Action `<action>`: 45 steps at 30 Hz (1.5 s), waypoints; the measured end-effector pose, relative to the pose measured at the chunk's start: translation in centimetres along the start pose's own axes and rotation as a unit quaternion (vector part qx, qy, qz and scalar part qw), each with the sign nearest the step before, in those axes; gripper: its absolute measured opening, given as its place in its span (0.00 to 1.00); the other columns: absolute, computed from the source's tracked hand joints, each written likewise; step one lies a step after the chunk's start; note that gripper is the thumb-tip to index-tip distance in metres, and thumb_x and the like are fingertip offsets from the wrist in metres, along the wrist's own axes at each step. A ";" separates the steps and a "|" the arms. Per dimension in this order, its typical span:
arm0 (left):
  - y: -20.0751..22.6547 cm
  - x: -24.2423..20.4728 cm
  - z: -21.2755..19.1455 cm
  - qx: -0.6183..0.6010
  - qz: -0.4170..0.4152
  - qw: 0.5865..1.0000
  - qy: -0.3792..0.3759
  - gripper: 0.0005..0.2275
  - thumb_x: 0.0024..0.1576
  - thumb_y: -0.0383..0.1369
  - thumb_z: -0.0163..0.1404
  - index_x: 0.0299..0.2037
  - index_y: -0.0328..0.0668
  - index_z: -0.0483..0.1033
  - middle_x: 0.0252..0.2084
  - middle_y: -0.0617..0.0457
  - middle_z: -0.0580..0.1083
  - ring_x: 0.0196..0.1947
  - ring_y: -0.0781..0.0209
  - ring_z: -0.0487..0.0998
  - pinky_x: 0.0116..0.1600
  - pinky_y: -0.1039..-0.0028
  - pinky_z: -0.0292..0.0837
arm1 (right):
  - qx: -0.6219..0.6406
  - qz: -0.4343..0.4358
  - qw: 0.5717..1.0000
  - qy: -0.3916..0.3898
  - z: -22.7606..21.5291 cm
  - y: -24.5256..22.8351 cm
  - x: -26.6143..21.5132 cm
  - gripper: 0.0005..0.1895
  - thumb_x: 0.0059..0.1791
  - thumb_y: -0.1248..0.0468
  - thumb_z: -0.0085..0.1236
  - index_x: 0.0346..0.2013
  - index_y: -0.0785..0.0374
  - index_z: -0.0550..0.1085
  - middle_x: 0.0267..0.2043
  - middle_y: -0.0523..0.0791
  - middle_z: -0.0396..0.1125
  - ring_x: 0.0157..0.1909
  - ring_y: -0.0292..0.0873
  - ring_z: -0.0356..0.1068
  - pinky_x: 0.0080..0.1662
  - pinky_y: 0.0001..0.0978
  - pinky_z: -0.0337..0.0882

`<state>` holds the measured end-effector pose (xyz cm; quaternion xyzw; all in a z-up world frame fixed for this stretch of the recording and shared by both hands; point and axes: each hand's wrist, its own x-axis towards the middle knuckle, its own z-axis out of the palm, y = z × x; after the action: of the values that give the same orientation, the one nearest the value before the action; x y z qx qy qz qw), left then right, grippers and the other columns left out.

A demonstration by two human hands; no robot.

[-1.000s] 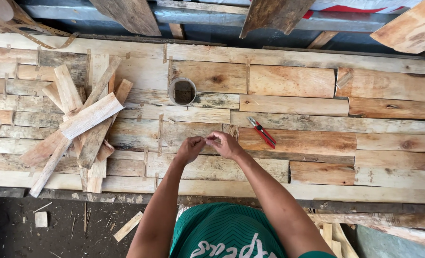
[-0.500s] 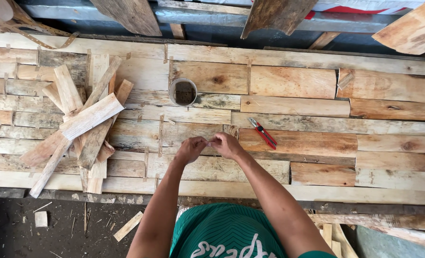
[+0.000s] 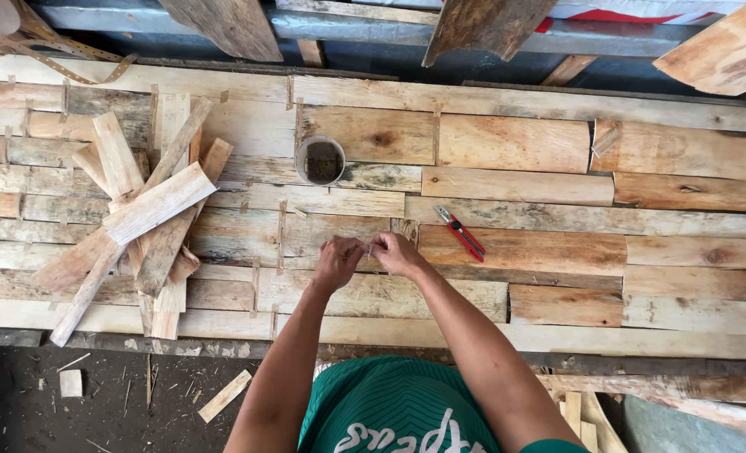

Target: Filling gaps between wooden planks using thin wood strips and a utility knife on a workbench.

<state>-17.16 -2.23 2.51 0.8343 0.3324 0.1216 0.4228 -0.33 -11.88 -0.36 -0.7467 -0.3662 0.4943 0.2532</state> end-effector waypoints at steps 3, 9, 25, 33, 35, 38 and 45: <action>-0.5 -0.2 1.2 -0.011 0.027 0.997 0.070 0.07 0.58 0.39 0.55 0.36 0.46 0.83 0.34 0.56 0.80 0.44 0.54 0.74 0.55 0.58 0.62 | 0.027 0.044 0.999 0.004 0.4 0.3 0.7 0.09 0.54 0.59 0.56 0.40 0.60 0.78 0.35 0.43 0.76 0.34 0.38 0.74 0.39 0.32 0.75; 0.3 0.0 0.7 -0.004 -0.009 0.992 0.128 0.07 0.59 0.39 0.55 0.36 0.49 0.84 0.33 0.58 0.81 0.45 0.57 0.75 0.59 0.62 0.61 | 0.229 0.078 0.969 0.043 -1.1 -2.9 -1.5 0.10 0.56 0.63 0.47 0.43 0.62 0.76 0.35 0.48 0.76 0.35 0.38 0.77 0.42 0.28 0.80; -2.4 0.0 -0.9 0.159 -0.032 0.983 0.090 0.21 0.45 0.42 0.62 0.49 0.51 0.79 0.44 0.51 0.71 0.50 0.51 0.71 0.61 0.55 0.54 | 0.369 -0.081 0.921 0.100 -1.1 0.7 1.8 0.10 0.52 0.71 0.57 0.49 0.62 0.74 0.46 0.47 0.77 0.47 0.36 0.75 0.48 0.26 0.75; 3.8 3.1 -2.1 -0.210 -0.055 0.975 0.048 0.16 0.58 0.36 0.56 0.55 0.42 0.75 0.42 0.56 0.80 0.40 0.64 0.81 0.35 0.65 0.73 | 0.444 -0.035 0.891 0.091 -1.5 -1.1 3.0 0.03 0.55 0.68 0.55 0.42 0.62 0.70 0.41 0.47 0.75 0.40 0.37 0.76 0.40 0.31 0.78; 3.4 3.6 -1.5 -0.190 -0.044 0.978 0.069 0.17 0.58 0.35 0.57 0.56 0.40 0.75 0.39 0.54 0.81 0.39 0.63 0.82 0.40 0.68 0.74 | 0.453 -0.050 0.884 0.104 -1.8 -1.6 3.5 0.03 0.55 0.68 0.55 0.42 0.62 0.69 0.41 0.47 0.75 0.40 0.38 0.76 0.41 0.31 0.79; 1.9 4.0 -0.5 -0.190 -0.041 0.979 0.065 0.18 0.59 0.34 0.58 0.57 0.38 0.75 0.33 0.53 0.81 0.37 0.64 0.82 0.45 0.71 0.75 | 0.465 -0.063 0.875 0.119 -2.7 -2.4 3.4 0.02 0.55 0.68 0.54 0.42 0.62 0.70 0.42 0.47 0.76 0.40 0.39 0.76 0.40 0.33 0.80; -3.6 4.7 2.8 -0.432 -0.086 0.894 -0.084 0.11 0.65 0.34 0.52 0.50 0.34 0.79 0.33 0.59 0.77 0.34 0.72 0.73 0.43 0.74 0.71 | 0.482 -0.093 0.859 0.146 -4.9 -2.3 5.2 0.02 0.56 0.69 0.51 0.42 0.61 0.68 0.43 0.48 0.75 0.47 0.42 0.78 0.46 0.35 0.83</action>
<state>-13.91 0.65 -2.38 0.5451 0.2803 0.1456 0.7766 4.77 -6.48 0.35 -0.5571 -0.1085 0.4686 0.6770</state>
